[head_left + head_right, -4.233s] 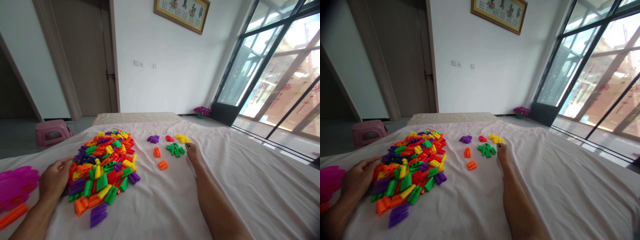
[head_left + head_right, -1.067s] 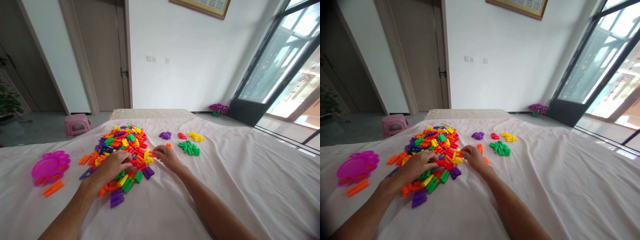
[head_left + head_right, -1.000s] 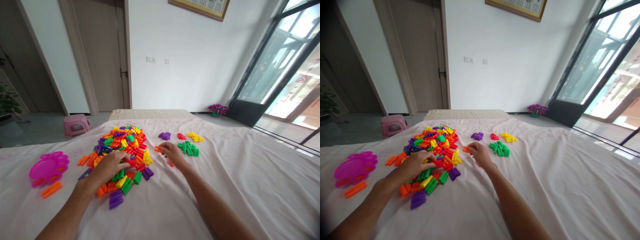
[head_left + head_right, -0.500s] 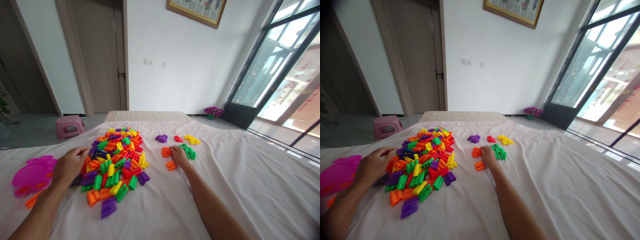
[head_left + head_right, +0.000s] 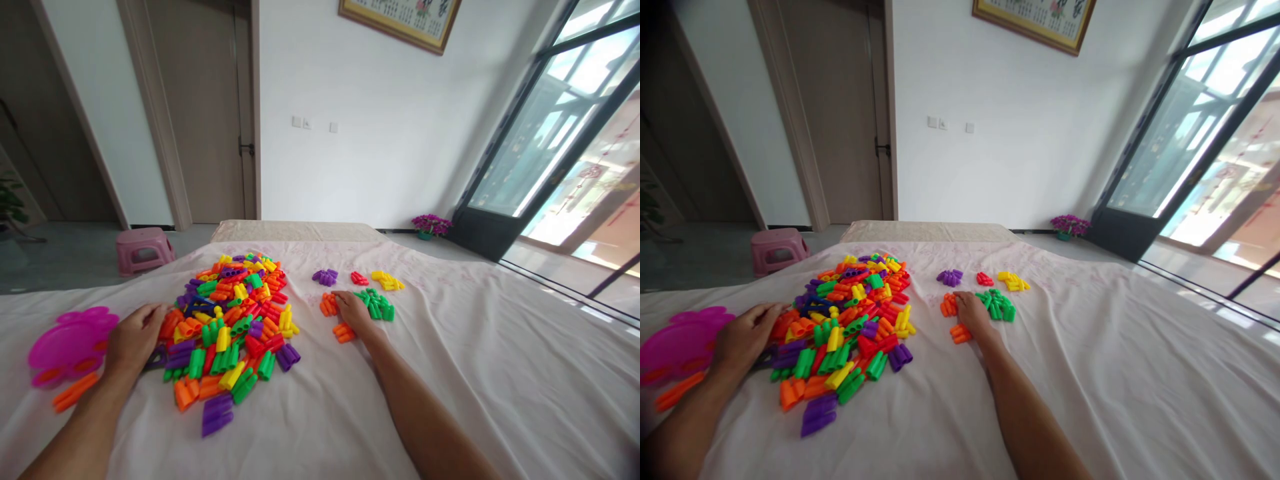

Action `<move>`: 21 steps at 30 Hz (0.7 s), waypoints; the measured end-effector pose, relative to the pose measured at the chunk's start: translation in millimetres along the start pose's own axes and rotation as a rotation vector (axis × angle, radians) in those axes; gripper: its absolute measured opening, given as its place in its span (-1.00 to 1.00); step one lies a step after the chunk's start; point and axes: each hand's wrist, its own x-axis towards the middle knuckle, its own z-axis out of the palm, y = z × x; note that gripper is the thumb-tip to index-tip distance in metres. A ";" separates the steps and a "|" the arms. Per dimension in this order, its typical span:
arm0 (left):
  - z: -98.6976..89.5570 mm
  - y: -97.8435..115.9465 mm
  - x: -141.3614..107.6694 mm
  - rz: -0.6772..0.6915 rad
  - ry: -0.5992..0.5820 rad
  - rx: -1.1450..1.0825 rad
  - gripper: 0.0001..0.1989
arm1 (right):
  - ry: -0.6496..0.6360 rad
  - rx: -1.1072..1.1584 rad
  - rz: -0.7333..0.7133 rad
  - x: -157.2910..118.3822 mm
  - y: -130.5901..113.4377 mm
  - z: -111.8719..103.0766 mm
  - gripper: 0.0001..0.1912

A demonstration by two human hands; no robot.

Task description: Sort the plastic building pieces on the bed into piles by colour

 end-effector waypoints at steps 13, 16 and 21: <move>-1.1 -7.6 8.6 -0.132 -0.088 -0.015 -0.49 | 0.019 -0.274 0.075 -12.6 -25.0 -13.3 -0.58; 0.4 -6.5 10.8 -0.070 -0.144 0.047 -0.50 | 0.109 -0.320 0.039 -18.2 -36.9 -18.4 -0.59; 0.4 -5.1 13.3 -0.022 -0.198 0.101 -0.50 | 0.087 -0.206 -0.280 -32.3 -63.8 -11.4 -0.65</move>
